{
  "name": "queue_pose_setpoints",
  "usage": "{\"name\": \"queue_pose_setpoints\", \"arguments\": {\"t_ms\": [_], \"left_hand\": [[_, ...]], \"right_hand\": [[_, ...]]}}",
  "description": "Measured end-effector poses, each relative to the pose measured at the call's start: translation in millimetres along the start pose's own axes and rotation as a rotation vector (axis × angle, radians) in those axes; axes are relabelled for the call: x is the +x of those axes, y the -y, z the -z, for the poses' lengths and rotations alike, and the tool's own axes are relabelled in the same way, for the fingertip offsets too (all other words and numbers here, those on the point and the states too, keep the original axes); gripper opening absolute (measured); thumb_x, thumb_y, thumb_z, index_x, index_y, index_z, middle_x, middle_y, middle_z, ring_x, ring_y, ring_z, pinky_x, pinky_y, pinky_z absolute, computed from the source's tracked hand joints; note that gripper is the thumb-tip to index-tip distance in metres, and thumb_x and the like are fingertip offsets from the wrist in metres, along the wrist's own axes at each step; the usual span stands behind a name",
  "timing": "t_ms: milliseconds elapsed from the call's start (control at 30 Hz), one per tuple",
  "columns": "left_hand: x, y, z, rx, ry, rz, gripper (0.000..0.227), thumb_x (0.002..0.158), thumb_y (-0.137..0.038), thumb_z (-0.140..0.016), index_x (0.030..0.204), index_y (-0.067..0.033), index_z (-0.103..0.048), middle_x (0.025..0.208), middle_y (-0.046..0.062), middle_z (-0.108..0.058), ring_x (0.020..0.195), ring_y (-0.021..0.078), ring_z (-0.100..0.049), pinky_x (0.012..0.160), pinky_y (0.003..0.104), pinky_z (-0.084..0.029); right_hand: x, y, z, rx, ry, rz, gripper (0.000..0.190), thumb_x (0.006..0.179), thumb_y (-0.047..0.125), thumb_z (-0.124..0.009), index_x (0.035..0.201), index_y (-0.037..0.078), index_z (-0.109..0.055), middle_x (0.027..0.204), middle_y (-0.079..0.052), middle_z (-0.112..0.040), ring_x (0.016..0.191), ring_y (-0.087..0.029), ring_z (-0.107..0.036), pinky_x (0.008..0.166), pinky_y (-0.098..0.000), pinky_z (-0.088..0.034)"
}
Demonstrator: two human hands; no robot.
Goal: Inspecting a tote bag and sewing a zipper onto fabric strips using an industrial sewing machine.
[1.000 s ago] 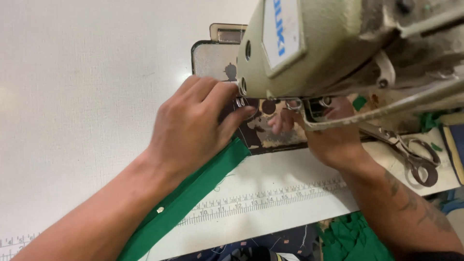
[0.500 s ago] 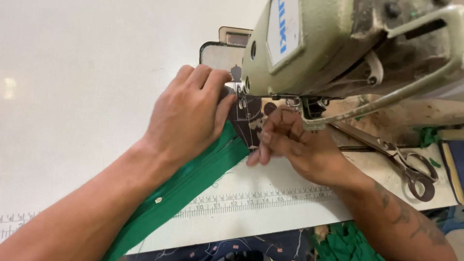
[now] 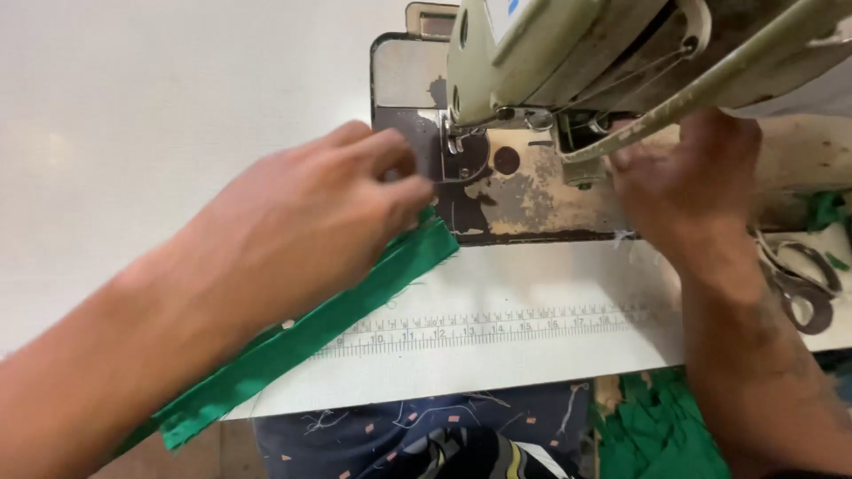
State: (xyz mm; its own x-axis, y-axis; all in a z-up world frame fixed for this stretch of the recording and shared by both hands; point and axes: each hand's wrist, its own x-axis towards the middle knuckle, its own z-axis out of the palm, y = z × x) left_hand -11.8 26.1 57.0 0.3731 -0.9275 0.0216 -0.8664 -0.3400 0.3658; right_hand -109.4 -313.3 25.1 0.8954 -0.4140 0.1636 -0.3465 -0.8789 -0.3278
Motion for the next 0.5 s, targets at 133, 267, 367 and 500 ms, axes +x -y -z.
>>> {"name": "queue_pose_setpoints", "arguments": {"t_ms": [133,267,367,500], "left_hand": [[-37.8,-8.3,-36.4,0.186,-0.221,-0.136,0.029,0.098,-0.002,-0.073,0.127,-0.0004,-0.076,0.126,0.021,-0.073,0.113,0.0336,-0.068,0.094,0.044,-0.065],[-36.6,6.4,-63.9,0.318,-0.4,-0.301,0.04,0.097,-0.014,-0.086,0.135,-0.003,-0.076,0.134,0.015,-0.076,0.119,0.0284,-0.07,0.099,0.04,-0.064],[-26.0,16.9,-57.1,0.339,-0.383,-0.348,0.039,0.101,-0.014,-0.082,0.138,-0.0024,-0.074,0.135,0.016,-0.075,0.122,0.0308,-0.07,0.1,0.043,-0.063],[-24.2,18.8,-55.6,0.33,-0.393,-0.352,0.035,0.103,-0.012,-0.081,0.136,-0.0032,-0.075,0.134,0.015,-0.075,0.12,0.0298,-0.07,0.097,0.042,-0.063]], "right_hand": [[-24.2,38.8,8.5,0.022,0.028,0.394,0.017,0.113,0.017,-0.081,0.11,0.0,-0.079,0.108,-0.018,-0.078,0.09,-0.028,-0.071,0.07,-0.0404,-0.058],[-36.3,72.1,-6.7,0.273,0.197,0.67,0.024,0.106,0.019,-0.076,0.127,0.006,-0.076,0.111,-0.017,-0.084,0.074,-0.025,-0.082,0.055,-0.0351,-0.069],[-37.7,71.3,-33.2,0.201,0.245,0.541,0.038,0.101,0.032,-0.082,0.136,0.015,-0.082,0.114,-0.004,-0.064,0.1,-0.024,-0.066,0.074,-0.0413,-0.057],[-45.8,66.0,-44.3,0.328,0.073,0.692,0.032,0.101,0.016,-0.091,0.13,0.012,-0.08,0.113,-0.009,-0.068,0.095,-0.028,-0.063,0.08,-0.0419,-0.051]]}}
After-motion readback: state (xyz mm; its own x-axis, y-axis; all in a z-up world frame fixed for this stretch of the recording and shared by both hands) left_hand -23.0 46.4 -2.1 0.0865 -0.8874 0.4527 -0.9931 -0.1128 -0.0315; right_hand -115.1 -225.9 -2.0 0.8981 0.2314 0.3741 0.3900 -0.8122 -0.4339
